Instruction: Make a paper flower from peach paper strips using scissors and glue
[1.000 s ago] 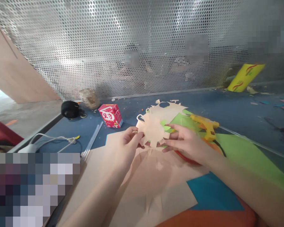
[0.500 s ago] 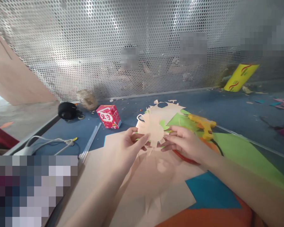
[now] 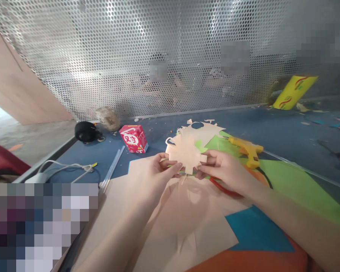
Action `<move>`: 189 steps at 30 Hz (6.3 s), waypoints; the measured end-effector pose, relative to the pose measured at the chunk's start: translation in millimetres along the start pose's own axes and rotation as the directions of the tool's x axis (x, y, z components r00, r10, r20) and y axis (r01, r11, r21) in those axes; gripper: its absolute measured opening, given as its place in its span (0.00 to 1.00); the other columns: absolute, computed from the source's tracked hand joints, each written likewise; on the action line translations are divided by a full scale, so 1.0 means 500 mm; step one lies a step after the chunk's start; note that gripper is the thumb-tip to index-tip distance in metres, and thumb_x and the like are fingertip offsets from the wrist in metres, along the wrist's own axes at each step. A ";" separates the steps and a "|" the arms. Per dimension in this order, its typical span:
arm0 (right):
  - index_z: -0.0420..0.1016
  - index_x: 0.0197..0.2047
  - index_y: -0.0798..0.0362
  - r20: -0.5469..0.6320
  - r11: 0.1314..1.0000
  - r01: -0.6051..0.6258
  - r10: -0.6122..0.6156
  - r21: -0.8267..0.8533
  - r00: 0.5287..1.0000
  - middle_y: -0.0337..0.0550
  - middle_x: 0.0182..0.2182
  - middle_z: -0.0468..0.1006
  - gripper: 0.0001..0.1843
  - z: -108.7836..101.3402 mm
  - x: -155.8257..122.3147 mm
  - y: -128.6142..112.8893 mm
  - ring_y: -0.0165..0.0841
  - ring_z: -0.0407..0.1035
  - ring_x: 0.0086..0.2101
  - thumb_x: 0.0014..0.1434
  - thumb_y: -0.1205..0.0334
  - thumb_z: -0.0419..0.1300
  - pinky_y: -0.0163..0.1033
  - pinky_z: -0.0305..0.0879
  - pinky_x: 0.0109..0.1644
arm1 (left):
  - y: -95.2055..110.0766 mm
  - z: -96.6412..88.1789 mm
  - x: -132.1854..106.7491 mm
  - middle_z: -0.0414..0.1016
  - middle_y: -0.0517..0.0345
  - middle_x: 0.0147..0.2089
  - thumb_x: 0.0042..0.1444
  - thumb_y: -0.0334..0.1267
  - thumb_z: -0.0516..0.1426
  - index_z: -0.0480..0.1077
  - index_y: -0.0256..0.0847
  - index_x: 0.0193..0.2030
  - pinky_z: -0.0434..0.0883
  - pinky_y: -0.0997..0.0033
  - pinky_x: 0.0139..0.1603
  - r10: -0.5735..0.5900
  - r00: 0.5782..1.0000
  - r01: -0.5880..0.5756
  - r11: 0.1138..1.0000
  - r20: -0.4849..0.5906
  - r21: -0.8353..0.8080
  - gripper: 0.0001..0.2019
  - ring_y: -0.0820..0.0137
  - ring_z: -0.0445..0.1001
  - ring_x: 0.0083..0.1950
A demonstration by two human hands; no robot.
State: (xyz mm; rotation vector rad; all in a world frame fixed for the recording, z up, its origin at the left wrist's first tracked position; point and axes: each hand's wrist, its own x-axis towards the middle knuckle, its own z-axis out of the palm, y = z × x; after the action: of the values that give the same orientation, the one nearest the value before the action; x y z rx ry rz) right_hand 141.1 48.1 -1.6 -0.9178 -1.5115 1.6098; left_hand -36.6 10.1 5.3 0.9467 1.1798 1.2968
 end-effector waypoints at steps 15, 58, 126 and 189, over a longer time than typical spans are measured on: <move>0.66 0.30 0.53 0.082 0.992 0.079 -0.071 -0.097 0.994 0.37 0.24 0.71 0.03 0.004 -0.009 -0.013 0.28 0.69 0.27 0.53 0.64 0.57 0.36 0.66 0.36 | -0.007 -0.007 -0.009 0.75 0.52 0.30 0.42 0.36 0.60 0.72 0.37 0.37 0.68 0.67 0.35 -0.053 0.993 0.045 0.996 0.108 0.082 0.13 0.66 0.73 0.32; 0.68 0.31 0.57 0.060 0.995 -0.069 0.065 0.066 0.996 0.42 0.27 0.75 0.08 0.004 -0.003 -0.001 0.29 0.72 0.26 0.51 0.60 0.61 0.38 0.71 0.33 | -0.009 -0.017 0.000 0.76 0.51 0.27 0.47 0.45 0.56 0.73 0.36 0.27 0.68 0.70 0.31 -0.015 0.999 -0.001 0.945 0.046 0.327 0.13 0.67 0.74 0.29; 0.67 0.26 0.54 0.034 0.981 -0.061 0.068 -0.185 0.997 0.39 0.19 0.74 0.13 0.006 -0.008 -0.019 0.30 0.72 0.22 0.51 0.53 0.59 0.35 0.68 0.29 | 0.007 -0.009 -0.006 0.73 0.57 0.25 0.41 0.37 0.57 0.73 0.40 0.28 0.65 0.74 0.27 0.167 0.978 -0.091 0.883 -0.126 0.460 0.07 0.69 0.70 0.28; 0.66 0.28 0.57 0.110 0.984 -0.120 0.135 -0.134 0.985 0.41 0.25 0.76 0.08 0.019 -0.006 -0.010 0.27 0.70 0.20 0.52 0.60 0.58 0.35 0.68 0.28 | -0.004 -0.009 0.002 0.68 0.61 0.18 0.43 0.41 0.59 0.74 0.40 0.27 0.67 0.72 0.26 0.147 0.986 -0.108 0.924 -0.079 0.368 0.07 0.73 0.67 0.23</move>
State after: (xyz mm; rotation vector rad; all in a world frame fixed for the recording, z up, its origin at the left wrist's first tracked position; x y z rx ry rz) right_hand 134.7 41.0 3.8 -1.0226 -1.6831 1.7010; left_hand -40.8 10.2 2.2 1.2529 1.4944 1.2660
